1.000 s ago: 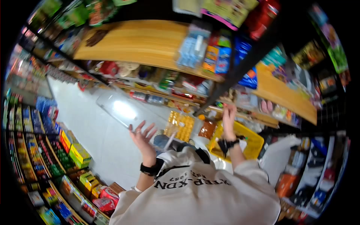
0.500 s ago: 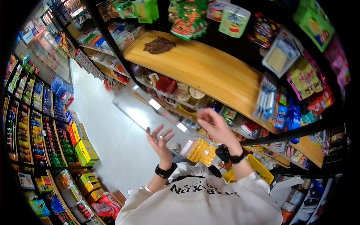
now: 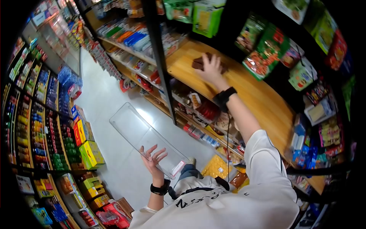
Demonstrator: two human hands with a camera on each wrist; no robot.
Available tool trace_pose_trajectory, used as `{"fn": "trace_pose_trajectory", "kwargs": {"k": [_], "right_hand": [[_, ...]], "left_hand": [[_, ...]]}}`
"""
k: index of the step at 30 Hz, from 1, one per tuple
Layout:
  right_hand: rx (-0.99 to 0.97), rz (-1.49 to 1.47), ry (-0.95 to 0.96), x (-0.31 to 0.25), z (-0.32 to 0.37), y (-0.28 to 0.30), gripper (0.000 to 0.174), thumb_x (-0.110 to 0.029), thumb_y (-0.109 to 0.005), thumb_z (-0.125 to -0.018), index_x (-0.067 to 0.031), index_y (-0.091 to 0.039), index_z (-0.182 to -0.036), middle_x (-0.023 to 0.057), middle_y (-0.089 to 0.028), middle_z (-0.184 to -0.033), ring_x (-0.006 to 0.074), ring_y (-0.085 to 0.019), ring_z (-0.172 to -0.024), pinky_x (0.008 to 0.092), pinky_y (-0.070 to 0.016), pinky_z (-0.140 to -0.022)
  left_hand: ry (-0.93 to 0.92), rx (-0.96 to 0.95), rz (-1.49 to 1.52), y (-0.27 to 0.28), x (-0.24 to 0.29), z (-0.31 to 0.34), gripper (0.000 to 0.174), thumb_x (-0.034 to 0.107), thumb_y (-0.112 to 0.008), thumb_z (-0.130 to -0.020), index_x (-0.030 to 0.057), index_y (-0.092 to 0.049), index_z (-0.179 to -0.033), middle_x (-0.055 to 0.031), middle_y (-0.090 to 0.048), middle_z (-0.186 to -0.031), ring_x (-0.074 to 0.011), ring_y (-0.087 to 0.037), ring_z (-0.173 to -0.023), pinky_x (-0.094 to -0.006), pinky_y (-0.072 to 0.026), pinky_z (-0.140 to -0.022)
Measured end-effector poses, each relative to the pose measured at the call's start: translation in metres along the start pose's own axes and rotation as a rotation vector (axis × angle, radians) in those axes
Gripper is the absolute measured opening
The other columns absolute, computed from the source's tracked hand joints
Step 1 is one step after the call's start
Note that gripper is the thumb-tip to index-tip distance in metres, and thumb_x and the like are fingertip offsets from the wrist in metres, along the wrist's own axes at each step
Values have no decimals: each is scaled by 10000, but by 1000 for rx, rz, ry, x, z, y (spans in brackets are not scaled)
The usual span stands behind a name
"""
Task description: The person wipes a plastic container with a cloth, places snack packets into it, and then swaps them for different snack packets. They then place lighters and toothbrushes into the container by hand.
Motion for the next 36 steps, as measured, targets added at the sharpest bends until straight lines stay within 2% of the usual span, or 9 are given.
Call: {"fn": "trace_pose_trajectory", "kwargs": {"k": [5, 7, 11, 13, 15, 19, 27, 28, 36], "right_hand": [[-205, 84, -173, 45, -42, -37, 693, -542, -524, -778, -227, -321, -1361, 224, -114, -1438, 434, -49, -1317, 590, -90, -1019], [38, 145, 83, 48, -58, -46, 469, -427, -537, -817, -160, -529, -1203, 232, -432, -1245, 390, -387, -1161, 471, -327, -964], [186, 220, 271, 19, -22, -44, 242, -177, -564, -810, -6, -600, -976, 203, -581, -934, 369, -566, -800, 408, -474, -709], [199, 126, 480, -6, 7, -42, 230, -176, -565, -832, 10, -597, -963, 154, -568, -867, 285, -584, -744, 369, -479, -671], [-225, -707, 21, -23, 43, -33, 239, -177, -586, -837, 16, -577, -978, 113, -562, -852, 176, -552, -812, 286, -442, -702], [174, -1323, -10, -47, 141, 16, 285, -163, -607, -843, 15, -515, -1045, 40, -550, -905, 86, -489, -822, 204, -392, -730], [107, -1647, -118, -5, 268, 42, 299, -234, -482, -911, -14, -519, -1111, 45, -568, -1045, 121, -529, -925, 257, -419, -826], [-97, -2041, -258, -14, 283, 57, 298, -228, -469, -912, -30, -511, -1130, 55, -571, -1076, 156, -541, -979, 300, -441, -847], [82, -1792, -132, 38, 412, 119, 414, -281, -404, -943, -62, -364, -1293, 56, -473, -1238, 183, -480, -1115, 324, -396, -923]], "left_hand": [[24, -72, 5, -2, -7, -4, 789, 473, -478, -825, 27, -104, -1358, -210, -494, -1079, -338, -615, -860, -389, -551, -677], [43, -76, -15, -4, -13, -7, 806, 470, -490, -814, 25, -101, -1363, -214, -496, -1064, -333, -621, -850, -374, -552, -673], [113, -207, -83, -24, -22, -3, 771, 317, -505, -826, 55, -48, -1389, -207, -498, -1073, -300, -625, -849, -356, -543, -702], [68, -291, -83, -36, -28, -1, 779, 169, -504, -833, 119, 17, -1410, -197, -496, -1085, -276, -620, -855, -343, -533, -726], [25, -346, -86, -42, -33, 0, 803, 82, -500, -826, 167, 34, -1419, -182, -495, -1098, -249, -614, -860, -322, -521, -742], [-104, -399, -423, -64, -25, 19, 791, 47, -529, -804, 142, -46, -1424, -165, -499, -1102, -210, -612, -854, -295, -517, -720], [-231, -692, -603, -113, -21, 122, 790, 202, -644, -729, 152, -230, -1400, -201, -526, -976, -262, -594, -761, -339, -494, -680], [-237, -739, -603, -121, -15, 135, 785, 180, -646, -725, 146, -242, -1397, -190, -522, -1001, -252, -606, -792, -323, -501, -673], [-378, -1020, -911, -144, 37, 231, 774, 295, -631, -778, 167, -201, -1408, -234, -467, -1087, -297, -576, -703, -362, -480, -645]]}}
Point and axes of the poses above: each hand's wrist, its own z-axis away from the middle knuckle, its own y-axis out of the back of the hand, x = y × z, the point moved 7 cm from there along -z, towards the middle knuckle
